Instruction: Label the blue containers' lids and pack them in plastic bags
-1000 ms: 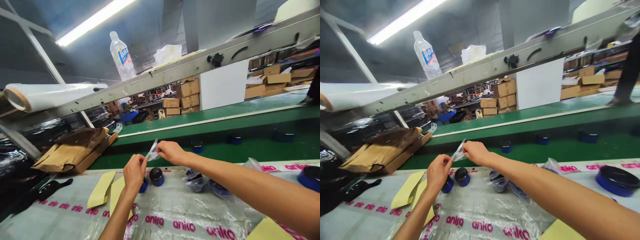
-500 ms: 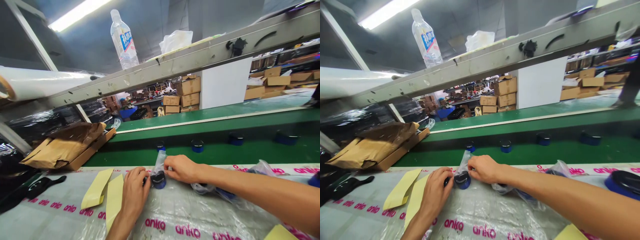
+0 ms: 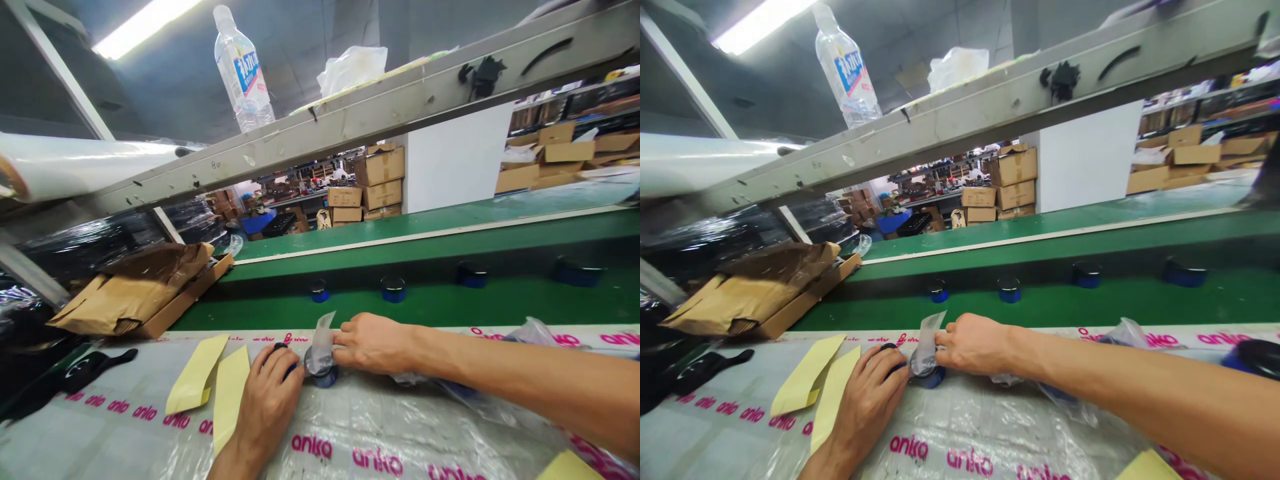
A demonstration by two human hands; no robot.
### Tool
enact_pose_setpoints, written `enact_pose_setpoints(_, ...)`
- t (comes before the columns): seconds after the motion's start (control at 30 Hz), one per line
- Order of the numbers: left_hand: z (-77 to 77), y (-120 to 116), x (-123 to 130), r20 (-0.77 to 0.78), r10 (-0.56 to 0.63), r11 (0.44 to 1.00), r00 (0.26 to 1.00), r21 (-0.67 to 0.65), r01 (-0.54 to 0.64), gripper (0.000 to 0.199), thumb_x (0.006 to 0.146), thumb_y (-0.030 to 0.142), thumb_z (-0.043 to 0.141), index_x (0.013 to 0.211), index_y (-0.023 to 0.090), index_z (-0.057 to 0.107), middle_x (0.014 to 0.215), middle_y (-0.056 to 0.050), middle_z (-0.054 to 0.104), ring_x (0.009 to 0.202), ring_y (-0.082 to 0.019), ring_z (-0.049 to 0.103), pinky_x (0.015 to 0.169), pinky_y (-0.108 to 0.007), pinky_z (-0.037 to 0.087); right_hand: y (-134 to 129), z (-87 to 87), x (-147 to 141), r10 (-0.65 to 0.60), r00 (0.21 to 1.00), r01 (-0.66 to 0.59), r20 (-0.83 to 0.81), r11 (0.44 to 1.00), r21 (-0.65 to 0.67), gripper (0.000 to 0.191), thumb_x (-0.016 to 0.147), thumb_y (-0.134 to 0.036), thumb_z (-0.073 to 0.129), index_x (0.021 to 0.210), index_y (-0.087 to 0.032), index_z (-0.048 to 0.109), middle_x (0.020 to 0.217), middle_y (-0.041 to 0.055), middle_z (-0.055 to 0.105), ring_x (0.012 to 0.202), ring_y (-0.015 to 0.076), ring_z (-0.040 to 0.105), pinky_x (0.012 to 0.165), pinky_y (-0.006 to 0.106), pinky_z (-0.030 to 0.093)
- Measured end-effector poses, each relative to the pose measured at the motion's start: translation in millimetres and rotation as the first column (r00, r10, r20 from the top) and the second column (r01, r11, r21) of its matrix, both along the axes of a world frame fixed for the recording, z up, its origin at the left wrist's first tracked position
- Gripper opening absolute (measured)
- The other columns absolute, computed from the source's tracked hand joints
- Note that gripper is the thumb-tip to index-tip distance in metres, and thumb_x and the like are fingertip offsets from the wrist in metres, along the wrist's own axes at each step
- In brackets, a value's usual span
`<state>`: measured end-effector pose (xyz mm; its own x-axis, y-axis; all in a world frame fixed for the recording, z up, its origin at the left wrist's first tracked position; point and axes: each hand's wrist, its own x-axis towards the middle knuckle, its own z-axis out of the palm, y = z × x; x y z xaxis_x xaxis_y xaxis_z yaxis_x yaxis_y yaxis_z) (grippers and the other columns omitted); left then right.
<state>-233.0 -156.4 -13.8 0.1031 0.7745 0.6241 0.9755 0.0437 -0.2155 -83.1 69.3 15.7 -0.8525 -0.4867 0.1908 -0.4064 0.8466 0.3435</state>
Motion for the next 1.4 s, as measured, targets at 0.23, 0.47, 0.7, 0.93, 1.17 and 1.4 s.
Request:
enact_pose_setpoints(0.23,-4.0,-6.5,-3.8,-0.164,-0.143,0.990,0.976,-0.036,0.139,0.028,0.096,0.005,0.043,0.100,0.015,0.068,0.101,-0.007,0.074,0.103,-0.021,0.065,0.106,-0.045,0.040,-0.3,6.1,2.8,0.093,0.995,-0.097,0.033,0.987,0.128,0.016,0.099,-0.019,0.052,0.089,-0.016,0.065,0.093,0.0071,0.064,0.073,0.0173,0.054,0.052,0.034,0.028)
enact_pose_setpoints(0.47,-2.7,-10.5,0.0,-0.190,-0.152,0.988,0.970,-0.028,0.150,0.029,0.096,0.005,0.041,0.099,0.015,0.069,0.101,-0.007,0.075,0.099,-0.020,0.067,0.101,-0.043,0.046,-1.9,4.8,5.9,0.226,0.974,-0.226,0.015,0.962,0.156,0.019,0.097,-0.016,0.051,0.084,-0.017,0.065,0.084,0.0053,0.063,0.064,0.0165,0.050,0.050,0.036,0.027)
enact_pose_setpoints(0.7,-5.0,-6.5,1.6,-0.349,-0.203,0.979,0.915,-0.084,0.185,0.028,0.094,0.006,0.042,0.094,0.012,0.069,0.096,-0.011,0.074,0.096,-0.023,0.068,0.097,-0.046,0.051,-21.6,9.0,3.1,0.165,0.984,-0.174,0.071,0.976,0.134,0.028,0.097,-0.015,0.047,0.082,-0.018,0.070,0.081,0.0070,0.066,0.069,0.0197,0.052,0.055,0.038,0.034)
enact_pose_setpoints(0.93,-13.6,-12.0,5.1,-0.290,-0.189,0.982,0.938,-0.057,0.180,0.029,0.093,0.005,0.041,0.098,0.013,0.068,0.099,-0.010,0.074,0.095,-0.022,0.068,0.097,-0.044,0.051,-25.9,3.4,12.6,0.153,0.986,-0.163,0.070,0.971,0.177,0.024,0.092,-0.011,0.050,0.082,-0.015,0.072,0.078,0.0082,0.067,0.065,0.0211,0.054,0.052,0.038,0.034)
enact_pose_setpoints(1.17,-15.9,1.6,10.2,-0.096,-0.106,0.976,0.990,-0.201,0.085,0.025,0.090,0.003,0.043,0.079,0.018,0.059,0.082,-0.005,0.068,0.080,-0.018,0.065,0.092,-0.040,0.052,-42.6,-9.6,-6.3,-0.094,0.969,0.084,0.229,0.995,0.054,0.019,0.072,-0.005,0.064,0.063,-0.021,0.068,0.055,0.0027,0.062,0.053,0.0189,0.054,0.054,0.034,0.039)
enact_pose_setpoints(1.4,9.9,20.6,23.5,0.496,0.230,0.965,0.837,-0.228,-0.130,0.014,0.085,0.016,0.051,0.076,0.022,0.060,0.075,-0.001,0.066,0.072,-0.020,0.059,0.079,-0.038,0.044,-13.0,33.6,-23.9,-0.022,0.678,0.605,0.734,0.583,-0.542,0.010,0.072,-0.025,0.062,0.068,-0.017,0.067,0.068,0.0021,0.068,0.062,0.0176,0.064,0.055,0.026,0.047)
